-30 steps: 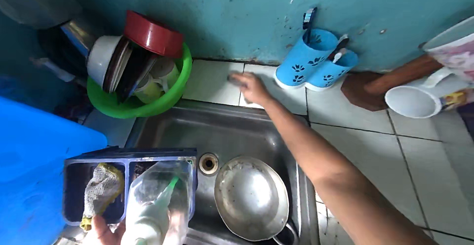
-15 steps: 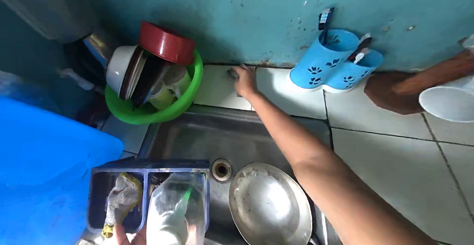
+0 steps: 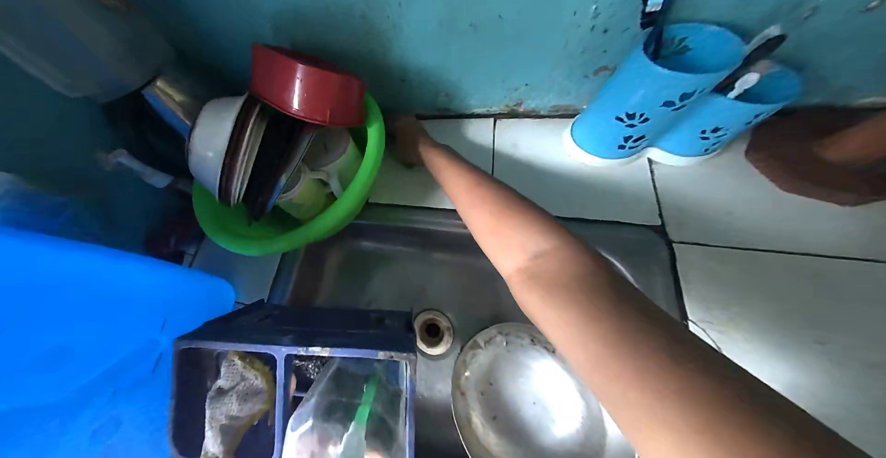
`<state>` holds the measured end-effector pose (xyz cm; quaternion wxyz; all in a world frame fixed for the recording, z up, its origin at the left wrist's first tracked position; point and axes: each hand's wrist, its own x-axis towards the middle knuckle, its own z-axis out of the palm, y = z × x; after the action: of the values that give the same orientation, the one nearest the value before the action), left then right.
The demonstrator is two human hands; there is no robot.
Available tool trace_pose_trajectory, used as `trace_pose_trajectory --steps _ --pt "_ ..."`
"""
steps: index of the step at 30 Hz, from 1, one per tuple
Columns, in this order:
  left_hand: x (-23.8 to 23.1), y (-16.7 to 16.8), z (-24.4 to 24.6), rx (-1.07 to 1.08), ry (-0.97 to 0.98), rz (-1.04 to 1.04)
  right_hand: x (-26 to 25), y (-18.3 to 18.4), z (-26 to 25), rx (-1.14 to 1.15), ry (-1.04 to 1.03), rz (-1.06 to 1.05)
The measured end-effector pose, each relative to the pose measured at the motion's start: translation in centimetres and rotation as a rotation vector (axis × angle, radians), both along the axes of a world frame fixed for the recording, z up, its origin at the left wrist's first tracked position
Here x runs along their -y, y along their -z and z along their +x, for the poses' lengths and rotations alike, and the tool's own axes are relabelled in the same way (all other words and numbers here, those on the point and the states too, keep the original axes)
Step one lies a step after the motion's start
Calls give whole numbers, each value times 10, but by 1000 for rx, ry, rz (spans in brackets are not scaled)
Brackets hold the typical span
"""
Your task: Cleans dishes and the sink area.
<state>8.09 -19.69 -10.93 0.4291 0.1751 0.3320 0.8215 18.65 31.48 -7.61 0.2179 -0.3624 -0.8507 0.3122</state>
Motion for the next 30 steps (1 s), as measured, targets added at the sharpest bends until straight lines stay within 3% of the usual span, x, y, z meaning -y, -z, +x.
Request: trace_pose_trajectory --steps 4,6,8,11,13,16,19,21,24,27,30 --pt "-3 -11 11 35 10 36 34 9 25 -124 -93 4" --pt "-9 -27 16 89 238 11 58 21 38 -166 -142 46" --pt "-10 -19 10 173 366 6 94 28 53 -186 -226 93" --pt "-16 -27 18 161 262 -86 149 32 72 -231 -406 152" --pt "-19 -39 23 122 321 -67 170 32 85 -279 -478 105" --pt "-17 -39 17 143 399 45 172 23 112 -465 -294 42" --pt "-13 -41 15 138 355 9 137 14 145 -546 -8 -161" --pt "-14 -41 16 100 312 -4 105 14 166 -472 180 -209" --pt "-16 -44 17 93 280 -13 74 7 193 -196 410 -83" --pt "-19 -43 13 144 328 9 89 -19 197 -60 398 61" --pt "-20 -36 7 184 383 22 112 -8 178 143 277 180"
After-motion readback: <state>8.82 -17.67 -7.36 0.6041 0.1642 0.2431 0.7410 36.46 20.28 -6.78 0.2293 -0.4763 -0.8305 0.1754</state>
